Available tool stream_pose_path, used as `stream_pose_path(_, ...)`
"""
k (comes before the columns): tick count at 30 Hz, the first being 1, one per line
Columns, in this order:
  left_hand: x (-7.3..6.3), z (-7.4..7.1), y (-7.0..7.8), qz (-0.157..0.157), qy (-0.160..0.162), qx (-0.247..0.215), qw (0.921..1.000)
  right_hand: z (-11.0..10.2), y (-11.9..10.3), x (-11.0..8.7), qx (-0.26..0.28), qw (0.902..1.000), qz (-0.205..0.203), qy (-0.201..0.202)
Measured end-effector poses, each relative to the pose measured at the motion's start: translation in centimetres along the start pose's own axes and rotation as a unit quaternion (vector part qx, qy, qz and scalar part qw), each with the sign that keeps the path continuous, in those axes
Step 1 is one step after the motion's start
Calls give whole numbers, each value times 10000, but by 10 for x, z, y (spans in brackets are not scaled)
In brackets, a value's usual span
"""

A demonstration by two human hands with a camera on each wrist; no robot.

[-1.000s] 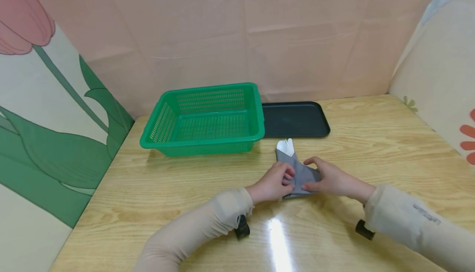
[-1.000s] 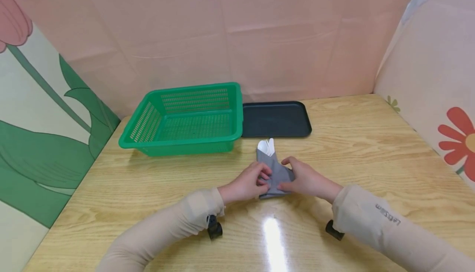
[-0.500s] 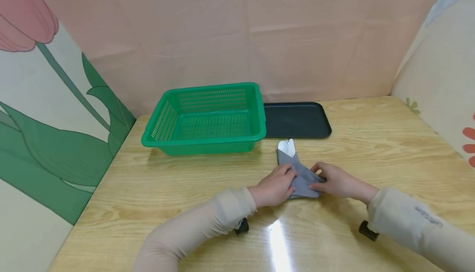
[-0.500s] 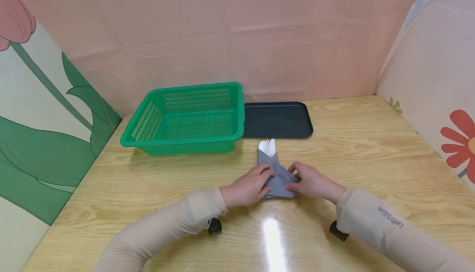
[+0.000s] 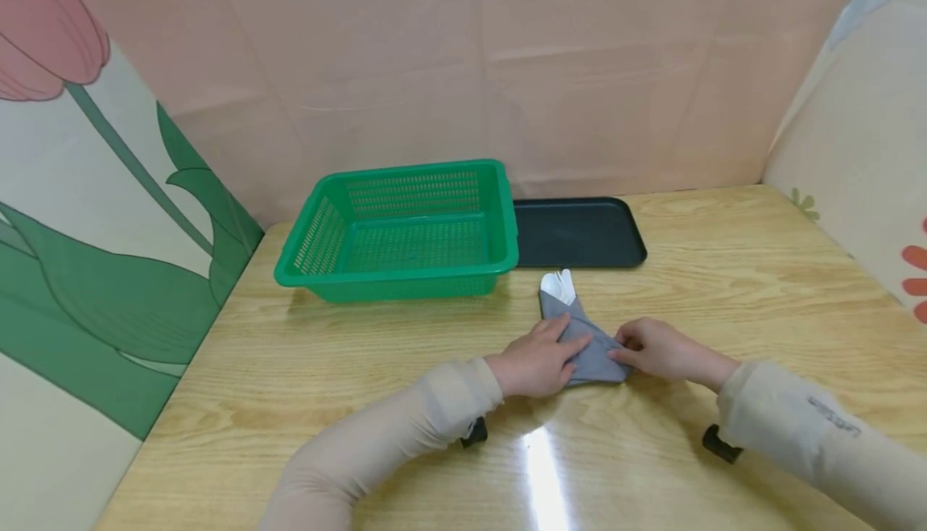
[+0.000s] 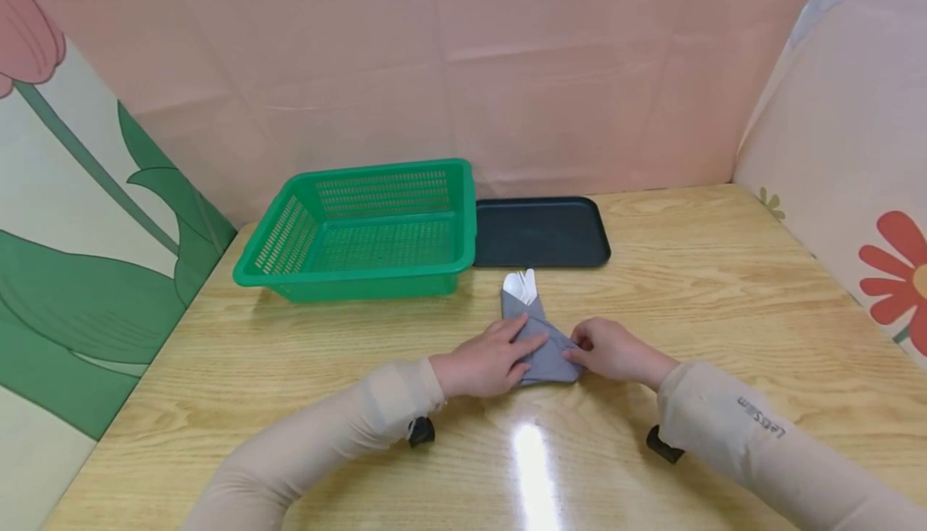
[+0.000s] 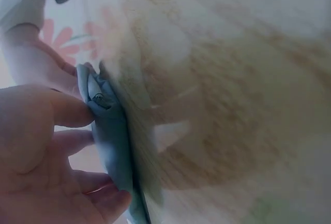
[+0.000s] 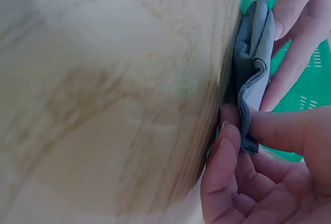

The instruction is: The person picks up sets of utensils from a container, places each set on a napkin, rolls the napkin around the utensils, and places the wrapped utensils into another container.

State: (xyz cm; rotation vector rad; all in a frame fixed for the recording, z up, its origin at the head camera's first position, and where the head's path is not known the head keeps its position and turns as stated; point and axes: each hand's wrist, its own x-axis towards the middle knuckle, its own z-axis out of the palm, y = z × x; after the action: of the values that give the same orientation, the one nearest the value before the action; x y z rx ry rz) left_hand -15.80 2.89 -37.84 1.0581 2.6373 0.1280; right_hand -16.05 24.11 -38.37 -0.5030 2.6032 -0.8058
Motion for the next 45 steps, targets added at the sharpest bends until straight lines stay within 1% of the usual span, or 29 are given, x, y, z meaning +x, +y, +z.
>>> stream_pose_path(1,0,0,0,3,-7,37,10000,0,2,0,-15,10000,-25,17)
stream_pose_path(2,-1,0,0,3,-7,69,10000,1,5,1,-65,9998,-153,68)
stream_pose_path(5,0,1,1,-7,-40,229,9997,1,9,1,-168,9994,-271,152)
stream_pose_path(7,0,1,2,-22,-88,367,9993,0,6,1,-362,9988,-210,271)
stream_pose_path(8,1,2,2,-34,-119,441,9990,-1,4,1,-481,9978,-214,398)
stream_pose_path(9,2,2,3,-42,-156,535,9984,-3,0,0,-572,9970,-110,499)
stream_pose_path(12,3,2,5,-67,-290,793,9964,-7,-11,-2,-879,9906,-145,1035)
stream_pose_path(14,3,1,6,-90,-387,917,9950,-10,-20,-3,-923,9861,-253,1358)
stream_pose_path(16,2,0,7,-120,-464,940,9944,-12,-29,-5,-861,9845,-382,1482)
stream_pose_path(18,2,-1,7,-141,-501,939,9942,-11,-38,-7,-699,9861,-506,1418)
stream_pose_path(22,2,-1,7,-114,-515,947,9941,-5,-48,-8,-274,9917,-693,1048)
stream_pose_path(24,2,0,7,-117,-515,876,9948,0,-49,-6,-113,9934,-680,918)
stream_pose_path(30,3,0,6,-73,-550,943,9940,12,-43,-1,367,9963,-457,623)
stream_pose_path(34,3,0,6,-78,-550,981,9936,16,-41,1,440,9964,-442,567)
stream_pose_path(40,2,1,6,-168,-509,763,9956,16,-40,4,462,9975,-247,478)
stream_pose_path(45,2,2,3,-77,-256,750,9968,16,-39,5,552,9978,-6,355)
